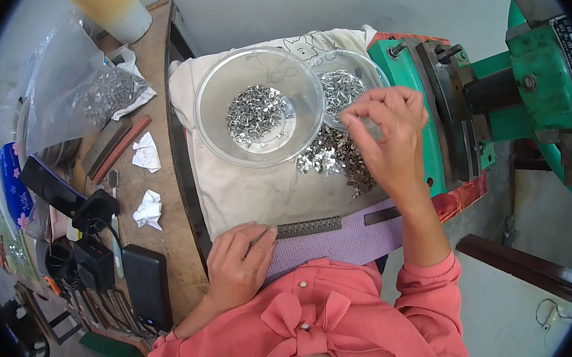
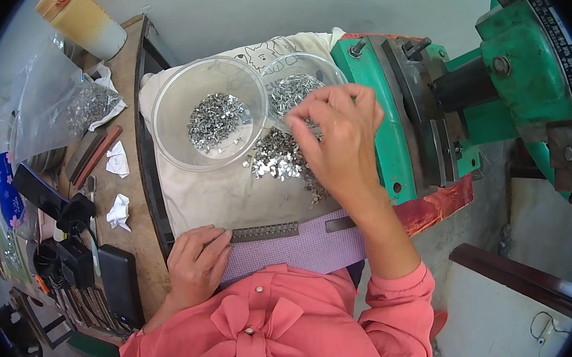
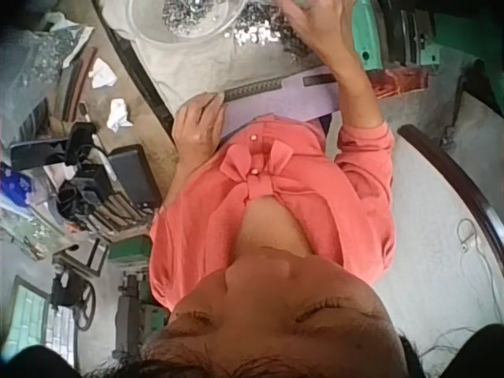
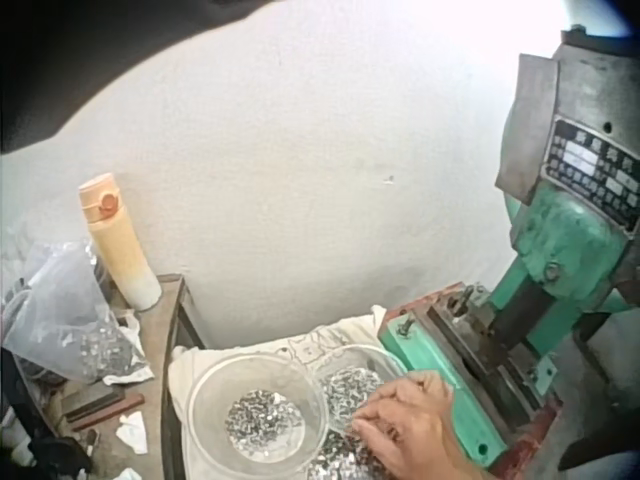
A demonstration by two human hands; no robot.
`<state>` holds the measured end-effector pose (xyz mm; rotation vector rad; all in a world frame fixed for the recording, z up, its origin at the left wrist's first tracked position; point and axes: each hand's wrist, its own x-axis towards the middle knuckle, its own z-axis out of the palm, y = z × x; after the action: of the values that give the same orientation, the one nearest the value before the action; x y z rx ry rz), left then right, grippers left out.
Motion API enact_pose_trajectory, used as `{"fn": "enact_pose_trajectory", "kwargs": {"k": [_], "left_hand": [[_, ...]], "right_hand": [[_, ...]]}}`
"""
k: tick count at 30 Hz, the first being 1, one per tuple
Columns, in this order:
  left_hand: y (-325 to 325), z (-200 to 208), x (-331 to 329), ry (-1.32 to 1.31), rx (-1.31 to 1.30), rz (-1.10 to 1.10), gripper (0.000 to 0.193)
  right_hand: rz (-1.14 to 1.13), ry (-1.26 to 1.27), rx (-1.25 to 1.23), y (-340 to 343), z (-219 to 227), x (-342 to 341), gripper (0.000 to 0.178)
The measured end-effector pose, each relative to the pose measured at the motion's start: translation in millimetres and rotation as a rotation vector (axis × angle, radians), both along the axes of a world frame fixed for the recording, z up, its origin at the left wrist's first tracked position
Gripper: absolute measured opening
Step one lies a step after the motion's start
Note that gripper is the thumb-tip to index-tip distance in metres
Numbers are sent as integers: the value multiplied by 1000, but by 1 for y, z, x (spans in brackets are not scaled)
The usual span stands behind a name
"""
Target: The person picks small metal components from a container and places them into a metal tray. They then use a green manual press machine to process the parts, operating the lever to apply pressure. The person repeats this cycle of picking, placing, and pressing throughout the video.
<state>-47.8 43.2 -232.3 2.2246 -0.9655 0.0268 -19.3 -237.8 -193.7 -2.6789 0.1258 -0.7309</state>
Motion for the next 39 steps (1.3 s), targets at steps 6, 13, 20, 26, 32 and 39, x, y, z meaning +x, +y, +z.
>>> {"fn": "enact_pose_trajectory", "kwargs": {"k": [6,13,20,26,32,39], "left_hand": [[5,-2,-1,167,-124,74,35],[7,-5,-1,406,-196,165,23],[2,5,6,430,-142,154,10],[3,8,1,672,-196,222,5],[3,7,4,639,-189,187,7],[2,7,4,616,-147,220,9]], "right_hand": [[111,150,153,0,16,-49,9],[-42,438,289,-11,3,-156,29],[-165,442,352,-21,-15,-167,32],[-111,344,326,-23,-21,-173,29],[90,256,341,-1,-3,-136,28],[304,224,353,35,-7,-100,28]]}}
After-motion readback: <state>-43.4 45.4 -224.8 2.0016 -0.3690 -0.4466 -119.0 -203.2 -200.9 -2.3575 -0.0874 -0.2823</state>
